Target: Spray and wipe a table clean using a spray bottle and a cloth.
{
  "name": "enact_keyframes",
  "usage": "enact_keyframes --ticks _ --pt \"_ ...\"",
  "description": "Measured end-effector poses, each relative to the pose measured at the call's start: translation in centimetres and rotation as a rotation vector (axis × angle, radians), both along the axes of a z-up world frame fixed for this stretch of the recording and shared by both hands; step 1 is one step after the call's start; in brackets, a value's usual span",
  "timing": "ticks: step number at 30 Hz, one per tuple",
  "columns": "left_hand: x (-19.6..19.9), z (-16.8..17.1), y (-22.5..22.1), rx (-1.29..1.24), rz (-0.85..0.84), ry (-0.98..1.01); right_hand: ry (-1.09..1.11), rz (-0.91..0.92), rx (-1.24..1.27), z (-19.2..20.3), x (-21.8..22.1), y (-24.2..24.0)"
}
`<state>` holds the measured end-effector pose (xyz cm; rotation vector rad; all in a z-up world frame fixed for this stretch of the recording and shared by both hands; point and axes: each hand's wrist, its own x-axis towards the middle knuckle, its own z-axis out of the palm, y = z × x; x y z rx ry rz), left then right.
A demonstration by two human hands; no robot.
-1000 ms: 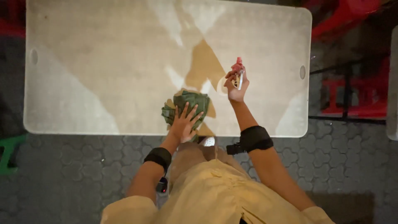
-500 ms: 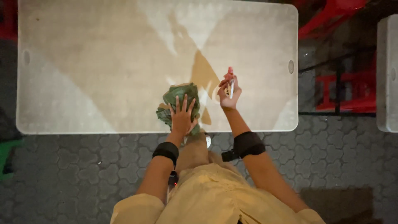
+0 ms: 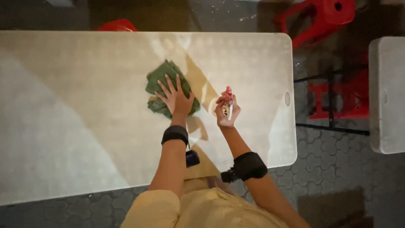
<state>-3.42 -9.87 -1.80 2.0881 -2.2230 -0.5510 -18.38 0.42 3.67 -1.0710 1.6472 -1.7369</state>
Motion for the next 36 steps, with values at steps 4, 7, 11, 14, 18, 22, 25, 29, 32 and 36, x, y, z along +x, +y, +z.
enact_keyframes --ticks 4,7,11,14,18,22,25,29,32,36 --pt "-2.2 -1.2 -7.5 -0.06 0.013 -0.029 0.059 -0.013 0.067 0.0 -1.2 -5.0" --pt "-3.3 -1.4 -12.3 -0.115 -0.015 0.008 -0.021 -0.027 -0.075 -0.7 -1.9 -8.0" --pt "-3.2 -4.8 -16.1 -0.183 -0.16 0.021 0.027 -0.119 -0.028 -1.3 -1.6 -8.3" --pt "-3.0 -6.7 -17.6 -0.373 -0.332 0.016 0.173 -0.063 -0.132 -2.0 -2.6 -8.3" --pt "-1.4 -3.2 -15.8 -0.281 -0.682 -0.06 0.281 -0.001 -0.188 -1.1 -2.6 -8.4" --pt "0.5 -1.6 -9.2 -0.142 -0.881 -0.094 0.085 0.012 -0.146 0.5 -2.4 -8.2" --pt "2.2 -1.3 -2.3 -0.125 -0.965 -0.047 -0.037 -0.025 0.057 1.6 -2.7 -7.0" --pt "3.9 0.2 7.4 -0.065 -0.918 0.05 0.065 0.074 -0.052 2.0 -3.3 -4.3" --pt "4.1 0.5 14.0 -0.019 -0.917 0.063 0.04 0.066 -0.023 1.6 -3.7 -0.9" --pt "4.0 2.6 21.1 0.018 -0.869 0.058 0.055 0.084 -0.029 0.4 -4.2 3.7"
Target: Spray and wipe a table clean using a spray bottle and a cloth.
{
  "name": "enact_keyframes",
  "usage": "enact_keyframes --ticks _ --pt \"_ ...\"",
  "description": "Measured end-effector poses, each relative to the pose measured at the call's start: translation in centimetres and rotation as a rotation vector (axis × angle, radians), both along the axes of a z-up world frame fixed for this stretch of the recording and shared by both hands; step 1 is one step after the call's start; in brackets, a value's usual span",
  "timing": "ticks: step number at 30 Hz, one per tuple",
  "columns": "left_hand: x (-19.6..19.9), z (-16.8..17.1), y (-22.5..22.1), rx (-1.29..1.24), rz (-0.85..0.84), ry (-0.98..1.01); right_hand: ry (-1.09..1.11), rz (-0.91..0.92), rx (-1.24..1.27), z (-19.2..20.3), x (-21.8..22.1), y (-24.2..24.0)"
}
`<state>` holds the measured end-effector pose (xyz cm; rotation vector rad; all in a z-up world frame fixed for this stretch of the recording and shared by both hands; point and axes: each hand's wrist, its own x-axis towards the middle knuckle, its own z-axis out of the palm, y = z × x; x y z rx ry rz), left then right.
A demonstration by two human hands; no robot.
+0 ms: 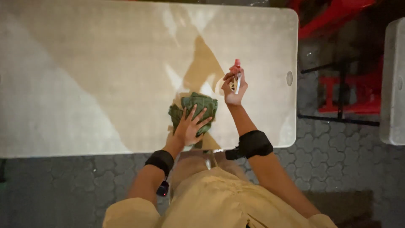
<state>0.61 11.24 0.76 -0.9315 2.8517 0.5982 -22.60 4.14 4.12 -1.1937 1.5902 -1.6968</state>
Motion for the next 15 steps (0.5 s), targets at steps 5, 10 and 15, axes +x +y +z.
enact_keyframes --ticks 5,10,15 --pt "-0.1 -0.9 6.8 -0.053 0.103 0.014 -0.086 0.028 -0.115 -1.0 -1.0 6.3" --pt "-1.2 -3.0 9.8 -0.148 0.253 0.078 -0.093 0.027 -0.054 -0.4 -2.3 11.0" --pt "-3.1 -4.3 8.9 -0.214 0.465 0.083 -0.045 -0.001 -0.115 -0.2 -2.9 12.2"
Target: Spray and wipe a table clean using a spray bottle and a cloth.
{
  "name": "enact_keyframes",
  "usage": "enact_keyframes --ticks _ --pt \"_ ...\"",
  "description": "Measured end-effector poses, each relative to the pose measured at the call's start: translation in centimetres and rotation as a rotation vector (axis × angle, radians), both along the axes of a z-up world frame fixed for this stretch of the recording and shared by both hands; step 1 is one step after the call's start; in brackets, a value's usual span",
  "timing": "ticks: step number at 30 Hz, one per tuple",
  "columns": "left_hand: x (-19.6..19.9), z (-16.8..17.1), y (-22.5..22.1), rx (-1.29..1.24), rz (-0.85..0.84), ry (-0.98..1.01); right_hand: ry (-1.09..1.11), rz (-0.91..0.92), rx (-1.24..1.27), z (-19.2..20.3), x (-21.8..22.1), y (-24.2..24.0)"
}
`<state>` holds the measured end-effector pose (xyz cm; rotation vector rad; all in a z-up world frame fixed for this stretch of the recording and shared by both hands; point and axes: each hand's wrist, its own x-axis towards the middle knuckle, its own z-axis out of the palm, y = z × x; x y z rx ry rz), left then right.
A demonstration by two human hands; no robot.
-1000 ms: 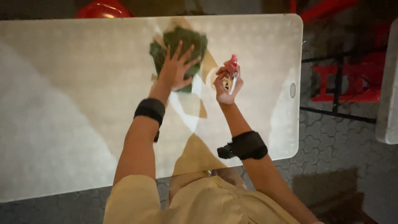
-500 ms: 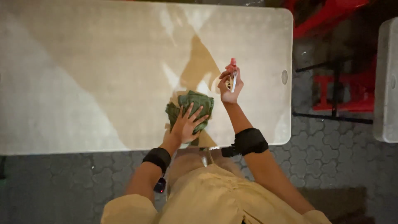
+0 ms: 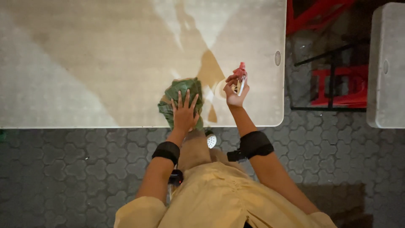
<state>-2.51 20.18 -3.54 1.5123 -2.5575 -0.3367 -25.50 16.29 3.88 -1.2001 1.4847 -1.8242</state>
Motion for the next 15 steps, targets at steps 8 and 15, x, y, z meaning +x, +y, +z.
enact_keyframes --ticks 8,15 --pt "-3.8 1.9 -9.7 0.149 0.113 -0.077 0.118 -0.052 0.089 0.3 0.6 -2.9" --pt "-8.0 1.7 -22.3 0.201 0.225 -0.109 0.145 -0.075 0.095 0.9 -0.9 -9.9"
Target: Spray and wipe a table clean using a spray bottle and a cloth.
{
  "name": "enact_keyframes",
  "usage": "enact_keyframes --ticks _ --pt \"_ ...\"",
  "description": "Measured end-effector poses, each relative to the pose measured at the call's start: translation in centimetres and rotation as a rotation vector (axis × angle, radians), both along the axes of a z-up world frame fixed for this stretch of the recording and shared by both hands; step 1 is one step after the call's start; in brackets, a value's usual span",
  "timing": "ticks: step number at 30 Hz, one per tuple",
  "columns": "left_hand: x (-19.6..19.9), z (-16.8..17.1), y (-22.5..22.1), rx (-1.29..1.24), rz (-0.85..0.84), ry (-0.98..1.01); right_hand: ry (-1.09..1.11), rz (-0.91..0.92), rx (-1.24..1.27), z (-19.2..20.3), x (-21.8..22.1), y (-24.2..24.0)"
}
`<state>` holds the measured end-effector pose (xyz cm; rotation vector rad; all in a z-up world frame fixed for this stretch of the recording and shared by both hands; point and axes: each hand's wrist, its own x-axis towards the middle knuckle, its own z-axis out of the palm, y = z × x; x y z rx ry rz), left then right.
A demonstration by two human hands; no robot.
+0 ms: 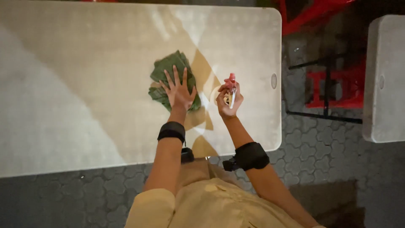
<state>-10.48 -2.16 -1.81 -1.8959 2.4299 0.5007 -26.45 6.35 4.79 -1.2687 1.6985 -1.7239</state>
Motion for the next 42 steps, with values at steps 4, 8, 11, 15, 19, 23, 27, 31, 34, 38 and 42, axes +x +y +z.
enact_keyframes --ticks 4,8,11,15,19,23,27,31,34,38,42 --pt "-1.8 -0.9 -6.7 -0.041 -0.016 0.032 -0.106 -0.015 0.12 -0.3 -1.0 -4.2" --pt "-3.6 -0.6 -13.2 -0.099 -0.029 0.081 -0.121 -0.028 0.081 -1.0 -1.2 -7.4" --pt "-4.5 -3.3 -17.5 -0.19 -0.067 0.106 -0.197 -0.064 0.121 -3.0 -1.5 -7.8" --pt "-4.4 -8.0 -21.1 -0.552 -0.239 0.137 0.025 -0.053 -0.02 -5.1 -2.5 -7.2" --pt "-3.1 -5.9 -20.7 -0.567 -0.413 0.142 -0.228 -0.067 -0.007 -4.3 -1.9 -7.5" --pt "-1.8 -1.8 -15.4 -0.268 -0.547 0.117 -0.386 -0.086 0.048 -3.1 -2.3 -8.0" --pt "-0.6 -1.4 -7.5 -0.261 -0.563 0.034 -0.174 0.083 0.023 0.3 -2.3 -6.6" --pt "0.7 0.2 0.7 -0.069 -0.511 0.026 -0.182 0.199 0.059 1.4 -3.3 -3.7" --pt "2.2 -0.3 7.3 -0.082 -0.459 0.114 -0.187 0.264 0.077 3.2 -3.2 0.2" --pt "4.1 -0.9 15.2 -0.121 -0.426 0.131 -0.106 0.288 0.098 4.4 -4.2 6.9" --pt "5.9 -1.0 21.6 -0.142 -0.35 0.193 0.054 0.367 0.217 3.0 -7.1 15.2"
